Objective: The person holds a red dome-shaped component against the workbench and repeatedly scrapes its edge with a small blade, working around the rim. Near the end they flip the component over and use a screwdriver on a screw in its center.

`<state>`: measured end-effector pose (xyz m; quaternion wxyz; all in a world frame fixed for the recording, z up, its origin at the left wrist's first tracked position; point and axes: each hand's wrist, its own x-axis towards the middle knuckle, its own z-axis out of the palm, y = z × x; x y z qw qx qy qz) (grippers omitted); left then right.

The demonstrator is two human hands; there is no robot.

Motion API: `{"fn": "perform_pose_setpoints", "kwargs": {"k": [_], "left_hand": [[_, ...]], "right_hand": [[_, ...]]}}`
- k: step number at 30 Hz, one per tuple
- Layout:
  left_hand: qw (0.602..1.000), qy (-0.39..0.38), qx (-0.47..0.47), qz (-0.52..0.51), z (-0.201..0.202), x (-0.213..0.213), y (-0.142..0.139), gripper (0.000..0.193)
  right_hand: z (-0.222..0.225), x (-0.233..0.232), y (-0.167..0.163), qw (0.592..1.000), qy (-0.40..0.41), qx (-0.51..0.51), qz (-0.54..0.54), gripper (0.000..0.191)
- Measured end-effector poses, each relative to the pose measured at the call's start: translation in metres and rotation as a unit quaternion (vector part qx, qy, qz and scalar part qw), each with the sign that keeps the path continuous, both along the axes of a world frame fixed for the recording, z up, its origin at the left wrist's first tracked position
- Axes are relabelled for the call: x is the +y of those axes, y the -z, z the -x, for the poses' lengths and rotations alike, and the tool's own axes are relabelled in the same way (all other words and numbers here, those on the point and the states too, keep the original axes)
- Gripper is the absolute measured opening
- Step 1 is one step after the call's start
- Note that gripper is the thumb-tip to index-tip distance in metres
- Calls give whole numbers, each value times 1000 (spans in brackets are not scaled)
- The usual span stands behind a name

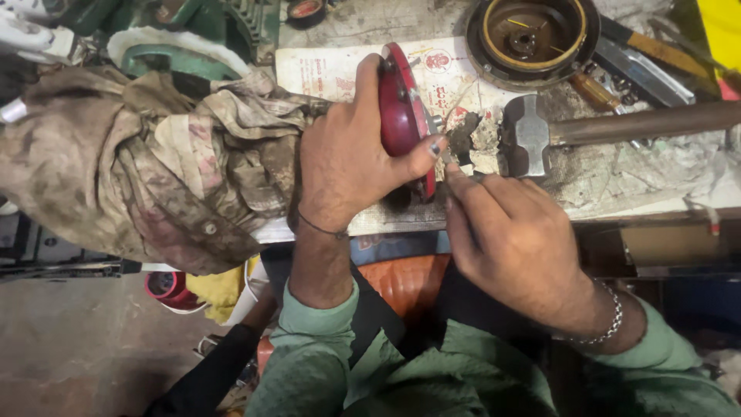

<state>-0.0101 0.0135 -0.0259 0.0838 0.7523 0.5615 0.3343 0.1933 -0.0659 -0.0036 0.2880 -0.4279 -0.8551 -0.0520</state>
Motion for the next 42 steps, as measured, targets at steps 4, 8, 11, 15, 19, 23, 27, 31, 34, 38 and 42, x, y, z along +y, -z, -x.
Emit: {"fn": "perform_pose_setpoints", "kwargs": {"k": [4,8,11,15,19,23,27,31,34,38,42], "left_hand": [[999,11,-30,5,1,1,0,102],[1000,5,-15,20,1,0,-2,104],[1000,3,1,11,-2,-2,-3,106],[1000,8,-4,11,-5,-4,-5,108],[1000,-17,23,0,-4,-4,-6,110],[999,-8,5,32,-5,-3,-6,108],[999,-18,24,-11,-5,-5,-6,110],[1000,-5,-3,27,-4,-3,-6,109],[1000,-2,3,26,-3,-2,-6,108],[1000,2,-3,2,-4,-3,-6,108],[999,-14,-44,22,-5,-6,-11,102]], "right_hand": [[7,8,-4,1000,-12,-29,-1,26],[10,9,-10,999,-20,-42,5,28],[7,8,-11,999,-12,-50,13,29],[5,7,-10,999,-11,-38,9,19],[7,7,-12,999,-12,-51,10,30],[8,7,-15,999,-11,-45,11,19],[7,7,-14,998,-6,-53,18,25],[5,9,-9,999,1,-40,13,22],[4,10,-7,999,-2,-37,8,24],[1,9,-6,998,17,-45,44,17],[1,9,-1,999,5,-42,31,32]]}}
